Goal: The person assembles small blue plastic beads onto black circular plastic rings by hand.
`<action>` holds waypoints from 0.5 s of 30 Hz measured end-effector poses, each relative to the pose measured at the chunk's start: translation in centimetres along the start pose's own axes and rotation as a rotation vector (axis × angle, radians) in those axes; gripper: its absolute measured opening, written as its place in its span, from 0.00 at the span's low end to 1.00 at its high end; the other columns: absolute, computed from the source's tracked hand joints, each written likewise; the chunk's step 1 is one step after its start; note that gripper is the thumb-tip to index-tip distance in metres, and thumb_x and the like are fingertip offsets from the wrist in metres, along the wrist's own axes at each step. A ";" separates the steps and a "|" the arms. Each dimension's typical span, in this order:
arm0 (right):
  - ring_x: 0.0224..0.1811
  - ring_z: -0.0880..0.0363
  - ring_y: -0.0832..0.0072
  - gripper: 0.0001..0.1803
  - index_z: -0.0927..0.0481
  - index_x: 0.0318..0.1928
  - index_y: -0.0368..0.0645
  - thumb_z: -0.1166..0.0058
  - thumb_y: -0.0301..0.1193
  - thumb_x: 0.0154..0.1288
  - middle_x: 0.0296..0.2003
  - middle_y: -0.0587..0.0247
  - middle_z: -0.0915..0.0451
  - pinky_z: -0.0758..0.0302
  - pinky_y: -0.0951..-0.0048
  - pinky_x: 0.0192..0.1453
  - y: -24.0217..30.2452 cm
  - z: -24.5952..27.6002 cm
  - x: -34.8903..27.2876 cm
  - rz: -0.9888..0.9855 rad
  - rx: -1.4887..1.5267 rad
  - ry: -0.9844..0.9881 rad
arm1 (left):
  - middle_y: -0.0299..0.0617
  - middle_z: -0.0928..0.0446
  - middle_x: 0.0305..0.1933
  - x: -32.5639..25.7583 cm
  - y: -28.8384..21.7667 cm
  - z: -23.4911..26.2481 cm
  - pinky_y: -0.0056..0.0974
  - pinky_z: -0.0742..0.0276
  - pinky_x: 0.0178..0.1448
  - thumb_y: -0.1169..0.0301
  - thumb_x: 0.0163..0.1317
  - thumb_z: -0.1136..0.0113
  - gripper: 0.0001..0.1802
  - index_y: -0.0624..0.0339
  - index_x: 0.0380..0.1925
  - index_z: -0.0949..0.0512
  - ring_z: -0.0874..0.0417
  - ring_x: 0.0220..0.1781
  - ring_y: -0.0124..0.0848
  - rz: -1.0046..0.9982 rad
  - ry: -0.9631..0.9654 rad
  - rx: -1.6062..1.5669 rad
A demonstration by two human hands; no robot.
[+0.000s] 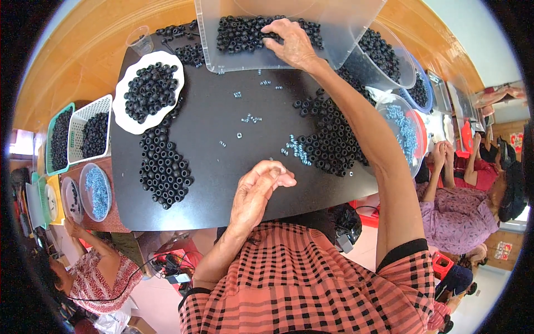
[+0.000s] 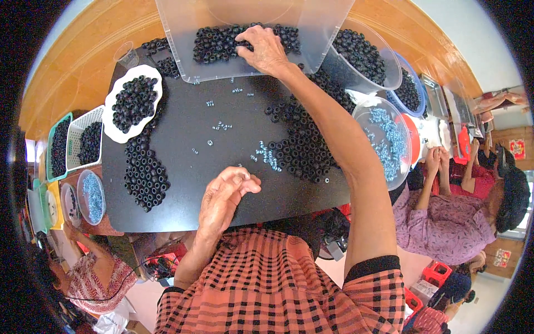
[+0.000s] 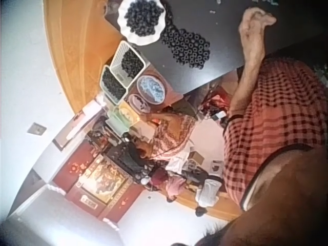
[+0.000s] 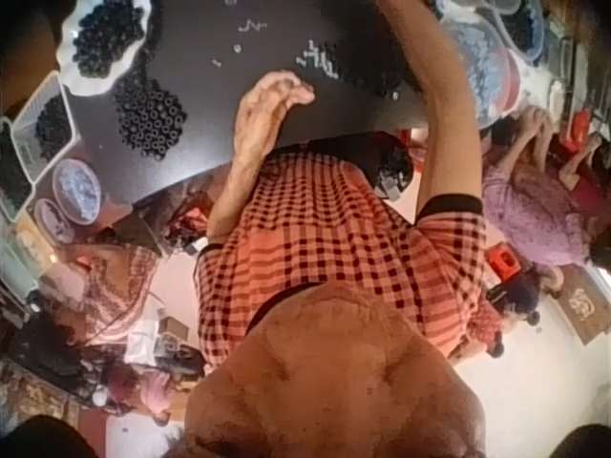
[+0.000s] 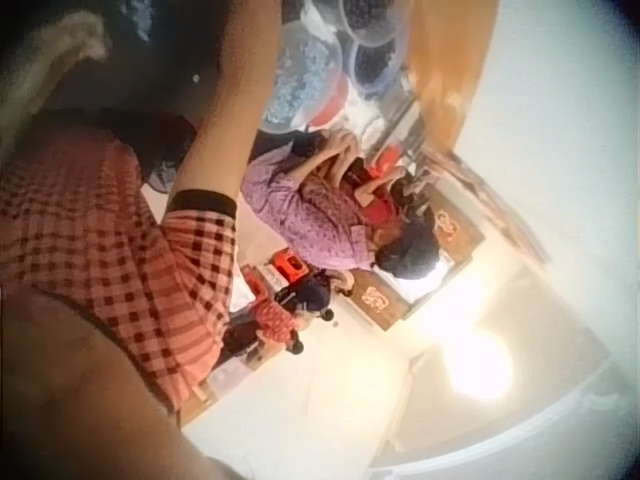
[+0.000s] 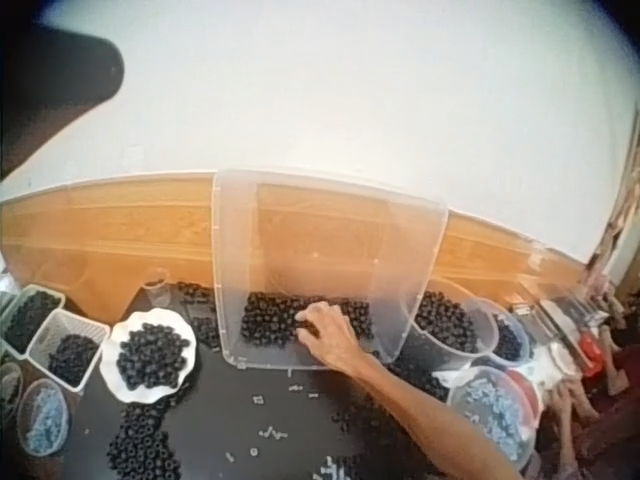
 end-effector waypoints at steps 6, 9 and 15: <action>0.53 0.31 0.57 0.17 0.22 0.48 0.51 0.44 0.38 0.58 0.50 0.61 0.27 0.32 0.56 0.58 0.7 -1.7 0.8 0.009 -0.138 0.069 | 0.49 0.20 0.37 -0.1 0.3 0.1 0.40 0.30 0.58 0.70 0.69 0.54 0.11 0.67 0.43 0.27 0.21 0.48 0.36 0.062 -0.053 -0.018; 0.51 0.29 0.60 0.15 0.19 0.44 0.53 0.45 0.38 0.55 0.46 0.65 0.25 0.31 0.55 0.55 0.5 -1.9 0.7 0.087 -0.227 0.116 | 0.49 0.20 0.37 0.0 0.2 0.0 0.40 0.29 0.58 0.71 0.69 0.54 0.11 0.67 0.43 0.27 0.21 0.48 0.36 0.063 -0.048 -0.012; 0.50 0.28 0.60 0.12 0.21 0.43 0.48 0.48 0.34 0.60 0.45 0.61 0.24 0.31 0.60 0.57 -1.0 -0.3 -1.5 0.135 -0.051 0.150 | 0.46 0.22 0.40 0.3 0.2 0.0 0.38 0.27 0.57 0.71 0.71 0.56 0.11 0.65 0.43 0.26 0.19 0.46 0.33 0.012 0.012 -0.006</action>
Point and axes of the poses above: each hand's wrist, its own x-axis towards the middle knuckle, its own z-axis out of the back of the hand, y = z × x, the point moved 8 cm from there along x, towards the middle knuckle
